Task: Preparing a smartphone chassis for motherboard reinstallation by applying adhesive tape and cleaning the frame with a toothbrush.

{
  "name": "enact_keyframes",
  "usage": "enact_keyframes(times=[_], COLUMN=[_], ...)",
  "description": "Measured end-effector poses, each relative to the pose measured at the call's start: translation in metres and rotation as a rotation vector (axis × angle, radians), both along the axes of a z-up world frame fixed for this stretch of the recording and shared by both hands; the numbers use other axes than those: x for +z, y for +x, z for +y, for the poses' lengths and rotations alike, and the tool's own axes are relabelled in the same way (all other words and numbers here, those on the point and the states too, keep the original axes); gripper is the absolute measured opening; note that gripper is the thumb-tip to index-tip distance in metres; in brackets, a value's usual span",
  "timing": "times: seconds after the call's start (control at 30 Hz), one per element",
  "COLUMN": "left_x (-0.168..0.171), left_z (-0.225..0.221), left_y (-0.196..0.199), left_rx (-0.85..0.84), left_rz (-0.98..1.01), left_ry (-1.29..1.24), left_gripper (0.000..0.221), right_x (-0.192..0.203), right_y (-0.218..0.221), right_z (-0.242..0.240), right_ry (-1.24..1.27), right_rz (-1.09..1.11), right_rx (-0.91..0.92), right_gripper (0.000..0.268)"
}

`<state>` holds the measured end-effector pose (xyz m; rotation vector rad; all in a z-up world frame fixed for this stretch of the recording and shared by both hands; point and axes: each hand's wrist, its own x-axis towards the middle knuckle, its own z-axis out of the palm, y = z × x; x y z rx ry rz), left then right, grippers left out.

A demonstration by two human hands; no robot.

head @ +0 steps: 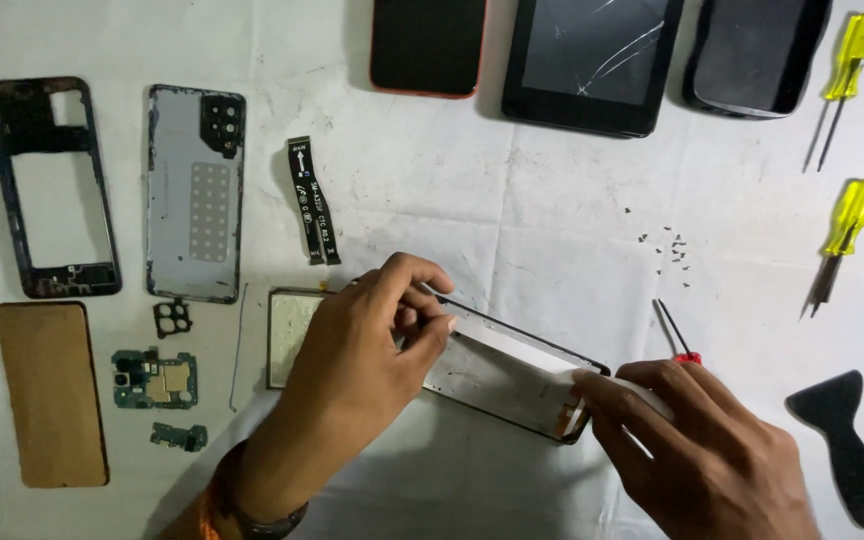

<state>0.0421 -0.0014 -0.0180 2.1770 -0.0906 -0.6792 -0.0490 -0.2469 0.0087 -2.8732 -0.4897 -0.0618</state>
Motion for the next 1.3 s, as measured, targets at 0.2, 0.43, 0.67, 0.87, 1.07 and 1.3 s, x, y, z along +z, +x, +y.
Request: enact_keyframes(times=[0.2, 0.43, 0.67, 0.87, 1.07, 1.3], left_x=[-0.008, -0.006, -0.005, -0.006, -0.005, -0.007], left_z=[-0.002, -0.004, -0.006, -0.006, -0.007, -0.007], left_y=[0.004, 0.006, 0.012, 0.012, 0.012, 0.011], left_rx=[-0.124, -0.119, -0.103, -0.110, -0.112, -0.110], left_rz=[-0.225, -0.159, -0.091, -0.072, -0.031, -0.057], left_ry=[0.028, 0.041, 0.045, 0.072, 0.095, 0.082], left_gripper=[0.015, 0.016, 0.017, 0.016, 0.017, 0.018], right_x=[0.001, -0.004, -0.009, -0.009, -0.009, -0.008], right_y=[0.000, -0.002, -0.006, -0.005, -0.003, -0.003], right_z=[-0.001, 0.002, 0.003, 0.004, 0.005, 0.007], right_ry=[-0.033, -0.134, -0.185, -0.211, -0.231, -0.270], right_rz=[0.132, 0.167, 0.194, 0.203, 0.217, 0.264], right_rx=[-0.006, -0.023, -0.118, -0.122, -0.111, -0.132], right_gripper=[0.026, 0.028, 0.032, 0.033, 0.033, 0.038])
